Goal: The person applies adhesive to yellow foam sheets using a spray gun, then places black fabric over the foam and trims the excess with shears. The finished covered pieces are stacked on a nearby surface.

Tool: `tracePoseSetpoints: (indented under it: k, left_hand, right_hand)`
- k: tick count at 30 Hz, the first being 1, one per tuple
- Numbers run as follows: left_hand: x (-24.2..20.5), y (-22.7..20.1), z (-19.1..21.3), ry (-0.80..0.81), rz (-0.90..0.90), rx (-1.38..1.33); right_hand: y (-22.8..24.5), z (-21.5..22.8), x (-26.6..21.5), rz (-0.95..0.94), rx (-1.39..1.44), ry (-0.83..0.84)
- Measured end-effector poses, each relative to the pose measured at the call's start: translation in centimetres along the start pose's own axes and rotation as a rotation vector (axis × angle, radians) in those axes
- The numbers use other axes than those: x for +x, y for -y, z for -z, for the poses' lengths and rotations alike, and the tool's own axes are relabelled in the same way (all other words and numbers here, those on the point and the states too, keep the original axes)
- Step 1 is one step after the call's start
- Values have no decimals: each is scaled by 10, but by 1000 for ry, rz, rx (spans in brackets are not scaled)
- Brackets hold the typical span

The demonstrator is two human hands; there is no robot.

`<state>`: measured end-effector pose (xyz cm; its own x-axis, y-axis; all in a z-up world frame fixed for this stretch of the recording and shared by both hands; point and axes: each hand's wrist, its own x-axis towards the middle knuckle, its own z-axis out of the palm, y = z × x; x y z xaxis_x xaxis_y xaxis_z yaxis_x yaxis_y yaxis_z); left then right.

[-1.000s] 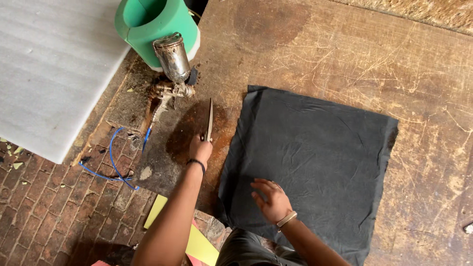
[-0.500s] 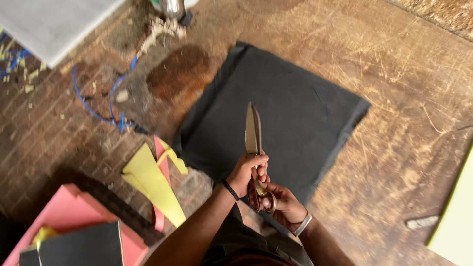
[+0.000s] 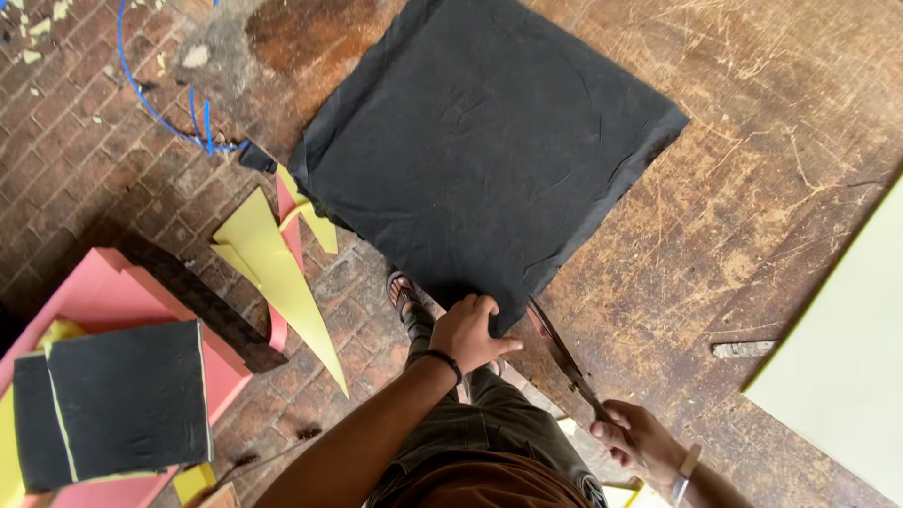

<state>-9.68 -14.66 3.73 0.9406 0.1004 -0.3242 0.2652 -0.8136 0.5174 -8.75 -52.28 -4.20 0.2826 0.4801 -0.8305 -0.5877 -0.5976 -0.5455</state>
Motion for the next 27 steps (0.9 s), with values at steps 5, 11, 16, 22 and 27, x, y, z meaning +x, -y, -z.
tracePoseSetpoints:
  k: [5,11,16,22,27]
  left_hand:
    - [-4,2,-23,-132,44,59]
    - [0,18,-24,-234,111,-232]
    - [-14,11,-25,-279,-18,-230]
    - [-19,4,-28,-312,-10,-205]
    - [-14,16,-25,-178,-6,-294]
  right_hand:
    - [-26,51,-8,-171,-329,57]
    - [-4,71,10,-106,-439,128]
    - [29,62,31,-55,-442,114]
    - [87,35,51,12,-496,91]
    - [133,14,52,-88,-539,-5]
